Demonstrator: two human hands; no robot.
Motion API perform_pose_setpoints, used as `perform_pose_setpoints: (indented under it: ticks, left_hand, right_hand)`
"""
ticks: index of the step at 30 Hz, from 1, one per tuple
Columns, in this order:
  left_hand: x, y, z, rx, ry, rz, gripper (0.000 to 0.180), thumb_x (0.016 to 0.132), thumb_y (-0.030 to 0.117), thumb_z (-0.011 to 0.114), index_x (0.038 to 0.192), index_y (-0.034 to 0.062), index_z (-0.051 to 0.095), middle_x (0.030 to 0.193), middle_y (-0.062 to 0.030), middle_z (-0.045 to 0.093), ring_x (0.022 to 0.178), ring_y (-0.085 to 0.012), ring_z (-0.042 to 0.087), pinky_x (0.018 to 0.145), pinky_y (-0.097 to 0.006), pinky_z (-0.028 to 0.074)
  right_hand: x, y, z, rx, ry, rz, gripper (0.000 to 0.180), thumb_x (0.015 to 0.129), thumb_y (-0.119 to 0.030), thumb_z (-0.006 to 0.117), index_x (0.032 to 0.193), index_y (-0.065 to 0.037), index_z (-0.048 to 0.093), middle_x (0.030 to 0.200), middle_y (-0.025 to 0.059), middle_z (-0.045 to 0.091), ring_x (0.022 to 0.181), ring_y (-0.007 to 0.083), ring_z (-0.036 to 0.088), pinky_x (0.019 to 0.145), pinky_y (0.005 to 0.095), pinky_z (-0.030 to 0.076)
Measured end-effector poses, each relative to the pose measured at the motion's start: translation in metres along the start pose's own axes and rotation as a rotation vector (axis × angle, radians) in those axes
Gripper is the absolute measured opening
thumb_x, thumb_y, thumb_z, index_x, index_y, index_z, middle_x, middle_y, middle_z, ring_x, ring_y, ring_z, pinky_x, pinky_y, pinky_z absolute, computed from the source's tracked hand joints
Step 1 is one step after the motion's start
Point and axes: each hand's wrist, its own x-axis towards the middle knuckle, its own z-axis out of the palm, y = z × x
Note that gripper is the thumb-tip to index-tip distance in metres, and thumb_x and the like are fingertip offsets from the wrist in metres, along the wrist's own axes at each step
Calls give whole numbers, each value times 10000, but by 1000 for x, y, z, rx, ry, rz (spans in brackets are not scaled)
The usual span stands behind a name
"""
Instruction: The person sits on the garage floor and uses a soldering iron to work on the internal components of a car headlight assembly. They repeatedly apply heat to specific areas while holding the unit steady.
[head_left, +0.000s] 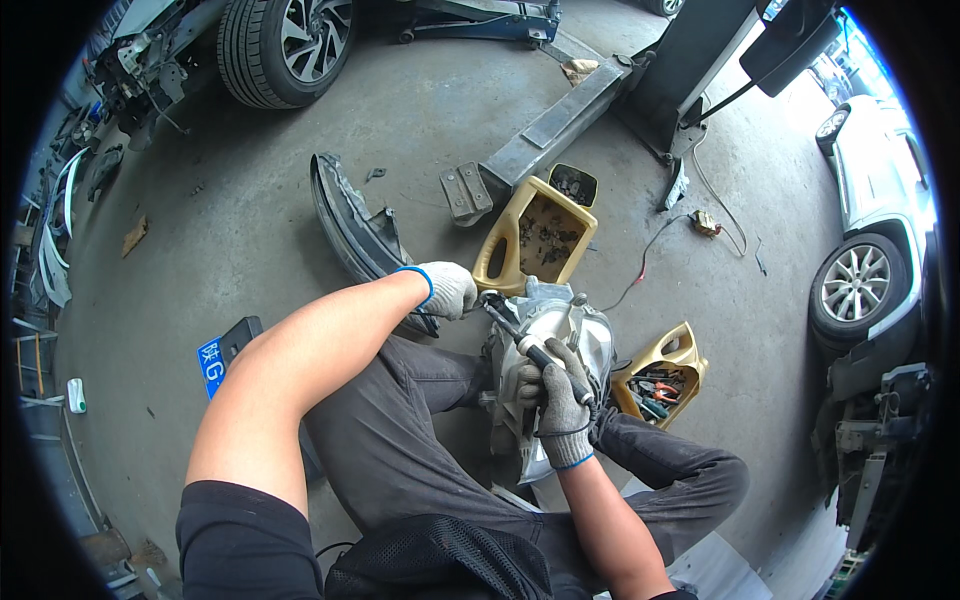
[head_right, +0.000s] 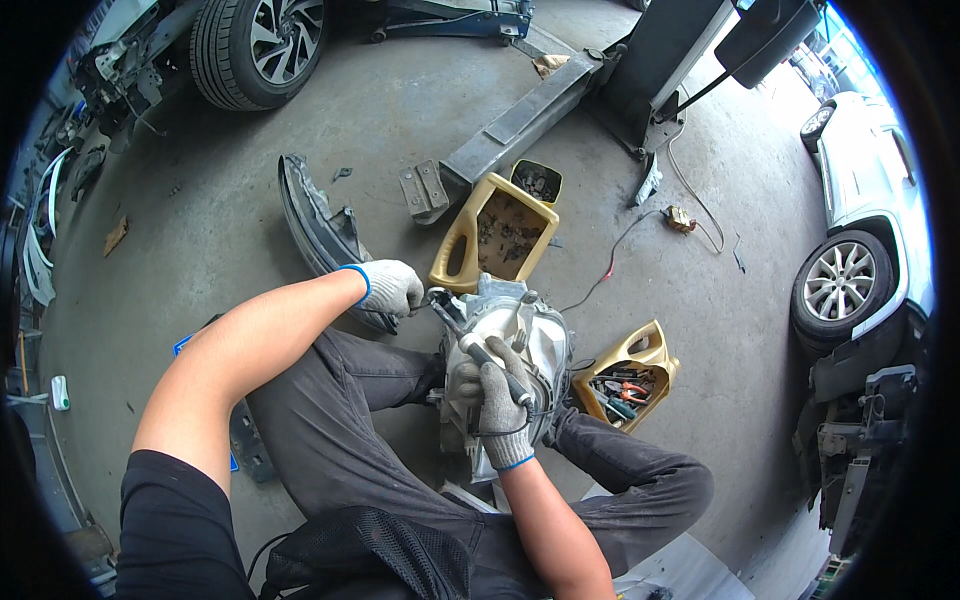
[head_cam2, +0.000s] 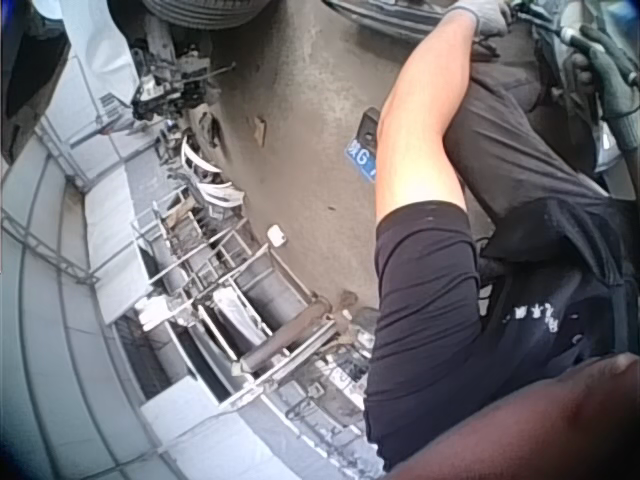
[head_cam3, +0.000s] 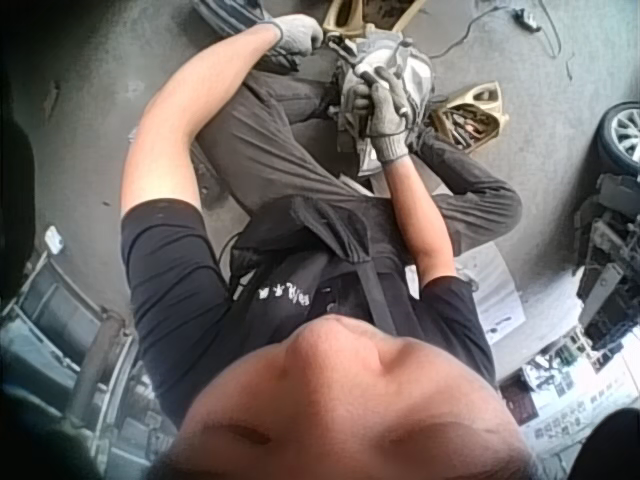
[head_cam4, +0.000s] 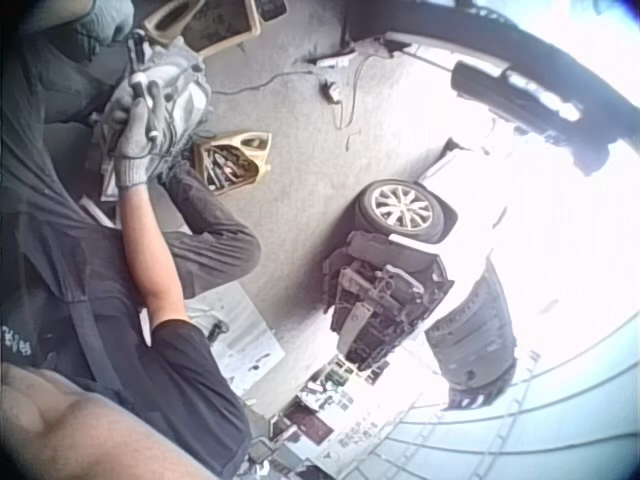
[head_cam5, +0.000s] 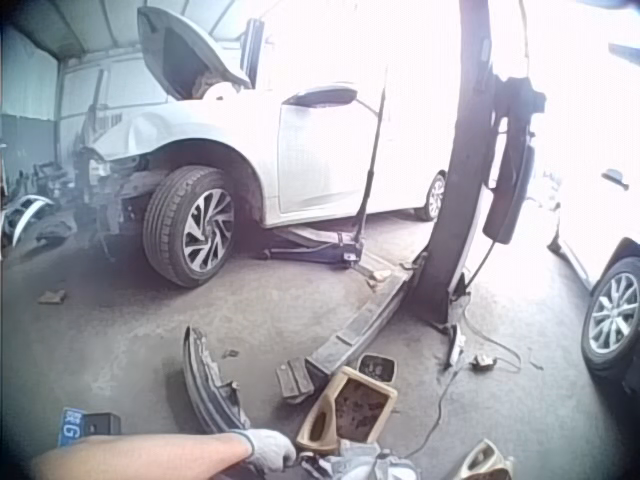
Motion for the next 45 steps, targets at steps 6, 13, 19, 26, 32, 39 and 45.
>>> perform_pose_setpoints:
  ticks: [6, 13, 19, 26, 32, 39, 45]
  left_hand:
    - [1, -1, 1, 8, 3, -1, 255, 690, 151, 701, 934, 91, 748, 856, -127, 721, 804, -289, 682, 731, -384, 526]
    - [-1, 2, -1, 6, -1, 3, 269, 682, 146, 701, 941, 91, 750, 854, -124, 722, 799, -289, 682, 726, -384, 526]
    - [0, 0, 0, 5, -4, -5, 273, 684, 151, 700, 945, 89, 750, 856, -125, 723, 801, -291, 682, 725, -387, 526]
    - [0, 2, -1, 27, -1, -12, 277, 686, 155, 699, 951, 89, 746, 861, -123, 723, 803, -294, 682, 725, -387, 525]
    - [2, -1, 2, 34, -2, -12, 277, 682, 155, 700, 947, 88, 744, 858, -119, 723, 803, -290, 683, 724, -387, 525]
    - [-1, 4, -1, 28, 2, -17, 261, 701, 156, 707, 951, 92, 749, 857, -120, 724, 806, -286, 684, 728, -387, 524]
    - [-5, 8, -4, 28, 1, -28, 252, 709, 146, 705, 951, 94, 753, 855, -121, 725, 806, -284, 686, 730, -383, 522]
  right_hand:
    - [-2, -4, 6, -21, 10, -16, 496, 975, -200, 550, 1420, -65, 377, 923, 97, 579, 640, 97, 501, 540, 214, 437]
    - [0, -2, 2, 2, -16, 2, 494, 977, -199, 545, 1422, -64, 376, 915, 96, 584, 645, 102, 516, 548, 223, 454]
    - [0, -4, 4, -3, -19, 1, 495, 975, -187, 534, 1423, -52, 373, 916, 103, 590, 649, 105, 528, 556, 222, 465]
    - [-2, -7, 7, -60, 6, -6, 469, 971, -184, 531, 1394, -30, 402, 917, 103, 598, 654, 102, 535, 557, 214, 465]
    - [1, -5, 3, -18, -40, 7, 465, 967, -180, 531, 1390, -32, 406, 918, 101, 595, 662, 101, 531, 563, 216, 460]
    - [-1, -5, 5, -35, 0, -19, 474, 972, -195, 535, 1398, -37, 399, 914, 95, 585, 664, 105, 526, 563, 222, 456]
    - [1, -2, 1, -42, -6, -29, 493, 971, -206, 550, 1408, -42, 394, 935, 115, 608, 657, 113, 539, 562, 231, 470]
